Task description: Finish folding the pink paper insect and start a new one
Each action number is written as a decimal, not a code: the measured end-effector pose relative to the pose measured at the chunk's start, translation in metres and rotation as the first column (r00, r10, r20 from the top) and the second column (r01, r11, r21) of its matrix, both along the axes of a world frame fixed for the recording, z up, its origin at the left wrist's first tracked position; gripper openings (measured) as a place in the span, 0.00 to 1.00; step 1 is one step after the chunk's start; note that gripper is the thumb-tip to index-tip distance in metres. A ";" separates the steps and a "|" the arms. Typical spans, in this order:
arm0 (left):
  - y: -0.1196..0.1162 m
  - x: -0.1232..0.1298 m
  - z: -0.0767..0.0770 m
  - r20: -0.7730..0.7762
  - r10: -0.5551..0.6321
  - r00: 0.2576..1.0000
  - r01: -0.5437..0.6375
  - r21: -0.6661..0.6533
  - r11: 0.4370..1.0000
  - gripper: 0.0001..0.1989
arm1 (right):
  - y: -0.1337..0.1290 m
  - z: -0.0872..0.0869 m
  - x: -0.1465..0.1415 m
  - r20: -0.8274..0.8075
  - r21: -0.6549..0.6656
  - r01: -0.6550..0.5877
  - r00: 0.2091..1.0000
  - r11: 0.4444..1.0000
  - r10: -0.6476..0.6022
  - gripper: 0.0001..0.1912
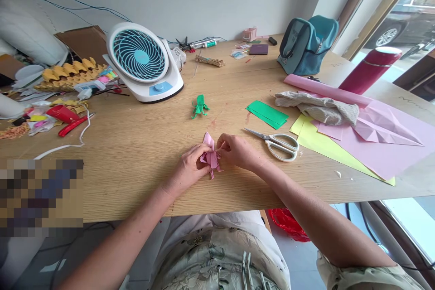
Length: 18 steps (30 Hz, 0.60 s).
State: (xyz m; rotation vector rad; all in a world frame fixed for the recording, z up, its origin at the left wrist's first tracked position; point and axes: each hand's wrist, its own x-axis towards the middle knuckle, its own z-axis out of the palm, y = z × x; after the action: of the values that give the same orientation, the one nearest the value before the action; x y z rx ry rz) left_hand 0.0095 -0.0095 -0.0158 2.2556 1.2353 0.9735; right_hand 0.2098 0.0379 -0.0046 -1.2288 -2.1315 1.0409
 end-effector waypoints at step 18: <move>0.002 0.000 -0.003 0.030 -0.020 0.999 0.020 0.009 1.000 0.16 | 0.013 0.005 0.013 -0.122 -0.229 -0.148 0.985 0.962 0.123 0.04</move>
State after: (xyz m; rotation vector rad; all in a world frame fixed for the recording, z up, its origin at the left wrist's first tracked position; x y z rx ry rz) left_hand 0.0092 -0.0072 -0.0184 2.2474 1.1960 1.0028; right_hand 0.2228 0.0512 0.0005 -1.1138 -2.0777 1.4245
